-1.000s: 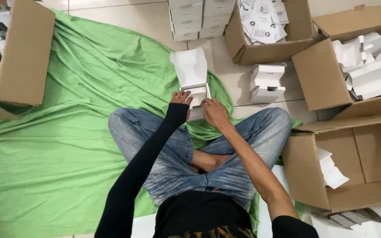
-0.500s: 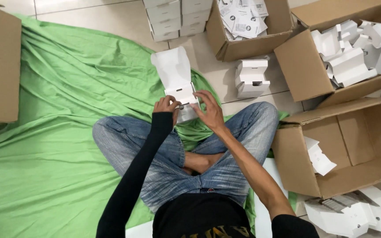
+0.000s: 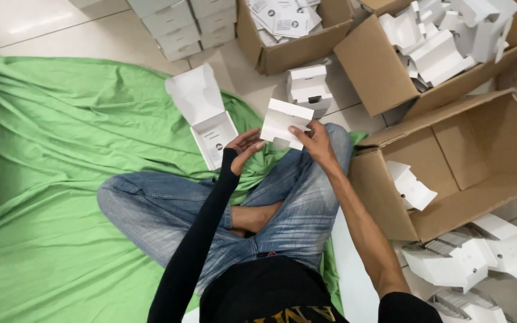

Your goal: The person sits on the floor and packs small white boxes. They open the boxes, insert a white paper insert and a small green item, then close the boxes and place them in a stack.

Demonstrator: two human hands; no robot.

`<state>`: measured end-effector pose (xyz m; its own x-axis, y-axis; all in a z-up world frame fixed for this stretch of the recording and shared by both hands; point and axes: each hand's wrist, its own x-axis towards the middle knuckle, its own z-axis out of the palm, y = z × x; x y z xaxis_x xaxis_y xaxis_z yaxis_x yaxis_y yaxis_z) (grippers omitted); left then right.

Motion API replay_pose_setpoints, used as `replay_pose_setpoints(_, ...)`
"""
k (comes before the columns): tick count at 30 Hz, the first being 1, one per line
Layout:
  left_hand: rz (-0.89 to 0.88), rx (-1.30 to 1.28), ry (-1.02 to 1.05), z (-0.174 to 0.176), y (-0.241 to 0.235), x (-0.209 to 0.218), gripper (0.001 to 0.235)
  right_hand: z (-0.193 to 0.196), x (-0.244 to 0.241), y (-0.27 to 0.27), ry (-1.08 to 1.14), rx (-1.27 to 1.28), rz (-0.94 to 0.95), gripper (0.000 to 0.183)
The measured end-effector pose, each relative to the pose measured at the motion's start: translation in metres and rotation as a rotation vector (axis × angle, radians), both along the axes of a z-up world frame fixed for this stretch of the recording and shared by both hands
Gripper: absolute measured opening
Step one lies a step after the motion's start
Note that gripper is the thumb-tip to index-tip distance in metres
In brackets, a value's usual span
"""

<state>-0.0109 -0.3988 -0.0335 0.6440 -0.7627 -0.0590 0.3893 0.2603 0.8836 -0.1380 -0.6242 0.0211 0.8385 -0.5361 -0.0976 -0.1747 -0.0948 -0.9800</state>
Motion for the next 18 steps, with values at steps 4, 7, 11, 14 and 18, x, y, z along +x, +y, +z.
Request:
replay_pose_setpoints(4, -0.064, 0.096, -0.094, 0.030, -0.042, -0.007, 0.056, 0.008, -0.024, -0.046, 0.097, -0.008, 0.061, 0.043)
replay_pose_setpoints(7, -0.172, 0.189, -0.060, 0.010, -0.076, -0.007, 0.044, 0.028, -0.028, -0.062, -0.030, 0.024, 0.083, 0.047)
replay_pose_setpoints(11, 0.053, 0.107, -0.065, 0.022, -0.123, -0.002, 0.038, 0.047, -0.016, -0.083, -0.122, 0.239, -0.068, 0.056)
replay_pose_setpoints(14, 0.170, 0.071, -0.117, 0.028, -0.158, 0.012, 0.035, 0.025, 0.004, -0.108, -0.202, 0.107, -0.072, 0.058)
replay_pose_setpoints(18, 0.211, 0.169, -0.202, 0.023, -0.186, 0.028, 0.029, -0.007, 0.021, -0.137, -0.140, -0.009, -0.123, 0.049)
